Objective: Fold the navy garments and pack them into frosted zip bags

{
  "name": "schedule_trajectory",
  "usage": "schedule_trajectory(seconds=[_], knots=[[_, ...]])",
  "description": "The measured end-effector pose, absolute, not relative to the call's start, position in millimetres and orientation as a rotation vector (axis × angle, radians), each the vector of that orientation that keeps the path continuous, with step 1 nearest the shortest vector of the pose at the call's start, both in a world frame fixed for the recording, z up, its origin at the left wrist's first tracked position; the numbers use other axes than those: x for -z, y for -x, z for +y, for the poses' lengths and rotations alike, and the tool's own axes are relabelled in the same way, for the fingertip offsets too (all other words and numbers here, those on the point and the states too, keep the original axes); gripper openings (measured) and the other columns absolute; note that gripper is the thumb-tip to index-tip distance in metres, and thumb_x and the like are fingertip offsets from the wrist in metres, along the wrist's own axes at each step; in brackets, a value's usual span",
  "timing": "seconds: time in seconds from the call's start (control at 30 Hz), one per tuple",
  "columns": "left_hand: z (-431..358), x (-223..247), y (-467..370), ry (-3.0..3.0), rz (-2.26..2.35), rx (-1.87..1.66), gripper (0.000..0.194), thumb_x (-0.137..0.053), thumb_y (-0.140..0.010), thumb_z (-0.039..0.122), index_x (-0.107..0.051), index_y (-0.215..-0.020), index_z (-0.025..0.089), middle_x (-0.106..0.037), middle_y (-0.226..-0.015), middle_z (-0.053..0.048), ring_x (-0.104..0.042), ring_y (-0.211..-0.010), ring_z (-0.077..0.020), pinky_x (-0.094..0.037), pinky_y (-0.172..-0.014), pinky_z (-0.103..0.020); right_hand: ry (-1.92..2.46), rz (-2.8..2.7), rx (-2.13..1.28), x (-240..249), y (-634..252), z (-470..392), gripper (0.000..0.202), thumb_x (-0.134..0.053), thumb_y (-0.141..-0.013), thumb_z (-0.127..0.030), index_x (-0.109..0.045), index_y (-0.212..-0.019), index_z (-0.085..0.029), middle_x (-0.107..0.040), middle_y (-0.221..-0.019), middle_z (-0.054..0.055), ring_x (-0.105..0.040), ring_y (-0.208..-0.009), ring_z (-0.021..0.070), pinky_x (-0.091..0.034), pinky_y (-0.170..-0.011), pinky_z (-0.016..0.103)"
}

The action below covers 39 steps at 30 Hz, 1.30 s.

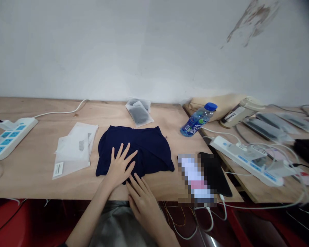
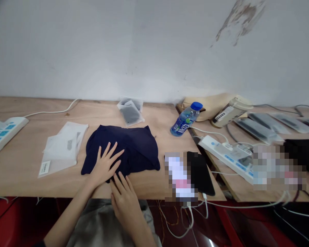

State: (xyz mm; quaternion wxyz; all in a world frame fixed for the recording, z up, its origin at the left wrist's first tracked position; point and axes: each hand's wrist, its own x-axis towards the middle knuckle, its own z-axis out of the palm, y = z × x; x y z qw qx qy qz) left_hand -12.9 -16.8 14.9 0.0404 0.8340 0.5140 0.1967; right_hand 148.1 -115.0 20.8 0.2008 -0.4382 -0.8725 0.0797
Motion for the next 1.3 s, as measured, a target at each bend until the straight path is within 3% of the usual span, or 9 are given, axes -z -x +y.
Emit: schedule_trajectory(seconds=[0.17,0.27,0.5,0.63,0.77,0.9,1.1,1.3], knots=[[-19.9,-12.4,9.3,-2.594,1.646,-0.604,0.057,-0.048,-0.094,0.033,-0.033,-0.149,0.036,-0.021,-0.161,-0.005,-0.014,-0.148,-0.0376,-0.018,-0.112,-0.068,1.200,-2.257,-0.301,-18.2,-153.1,-114.1,0.039,-0.045,-0.091,-0.010,-0.061,-0.126,-0.021,-0.058,-0.137,0.008,-0.050,-0.131,0.0219,-0.048,-0.106,0.043],[-19.8,-11.2,9.3,-2.595,1.664,-0.590,0.061,-0.049,-0.093,0.036,-0.030,-0.150,0.033,-0.021,-0.161,-0.006,-0.015,-0.147,-0.0375,-0.020,-0.112,-0.066,1.223,-2.043,-0.333,-18.5,-153.4,-108.3,0.036,-0.043,-0.092,-0.010,-0.063,-0.120,-0.022,-0.065,-0.125,0.009,-0.060,-0.118,0.0199,-0.053,-0.098,0.038],[-18.8,-9.3,9.4,-2.489,1.705,-0.683,0.057,-0.041,-0.097,0.037,-0.028,-0.152,0.031,-0.020,-0.161,-0.006,-0.017,-0.148,-0.0313,-0.022,-0.115,-0.059,1.569,-1.715,-0.296,-18.6,-140.3,-81.1,0.029,-0.045,-0.093,-0.025,-0.060,-0.117,-0.016,-0.067,-0.109,0.014,-0.064,-0.100,0.0251,-0.053,-0.086,0.041],[-22.1,-15.2,17.5,-2.430,1.782,-0.758,0.053,-0.036,-0.099,0.030,-0.030,-0.151,0.028,-0.019,-0.161,-0.006,-0.014,-0.149,-0.0297,-0.023,-0.116,-0.057,1.662,-1.642,-0.352,-21.3,-134.2,-70.0,0.033,-0.044,-0.094,-0.032,-0.058,-0.116,-0.013,-0.067,-0.101,0.014,-0.065,-0.092,0.0243,-0.053,-0.078,0.036],[-29.2,-15.5,27.1,-2.445,1.792,-0.728,0.053,-0.038,-0.098,0.032,-0.032,-0.151,0.029,-0.017,-0.162,-0.007,-0.013,-0.149,-0.0310,-0.023,-0.115,-0.057,1.754,-1.653,-0.411,-22.8,-133.4,-62.6,0.041,-0.047,-0.092,-0.042,-0.058,-0.116,-0.010,-0.066,-0.097,0.014,-0.067,-0.085,0.0255,-0.052,-0.071,0.035],[-33.4,-5.5,27.4,-2.431,1.805,-0.681,0.054,-0.038,-0.098,0.034,-0.029,-0.152,0.030,-0.019,-0.161,-0.007,-0.017,-0.148,-0.0316,-0.027,-0.114,-0.057,1.842,-1.704,-0.440,-25.1,-134.4,-52.2,0.046,-0.055,-0.086,-0.049,-0.061,-0.110,-0.010,-0.068,-0.093,0.015,-0.068,-0.083,0.0282,-0.052,-0.070,0.036],[-33.8,1.0,22.0,-2.431,1.856,-0.687,0.056,-0.036,-0.098,0.033,-0.025,-0.153,0.029,-0.019,-0.161,-0.007,-0.017,-0.148,-0.0307,-0.026,-0.114,-0.056,1.848,-1.655,-0.577,-39.2,-129.6,-41.0,0.035,-0.057,-0.085,-0.042,-0.063,-0.105,-0.013,-0.070,-0.087,0.012,-0.069,-0.083,0.0266,-0.051,-0.070,0.033],[-33.8,-0.2,22.7,-2.419,1.847,-0.706,0.056,-0.037,-0.098,0.032,-0.025,-0.153,0.029,-0.020,-0.161,-0.007,-0.019,-0.148,-0.0307,-0.027,-0.114,-0.056,1.844,-1.708,-0.550,-34.3,-123.9,-42.9,0.043,-0.058,-0.085,-0.041,-0.059,-0.115,-0.011,-0.070,-0.102,0.018,-0.069,-0.093,0.0299,-0.052,-0.074,0.035]])
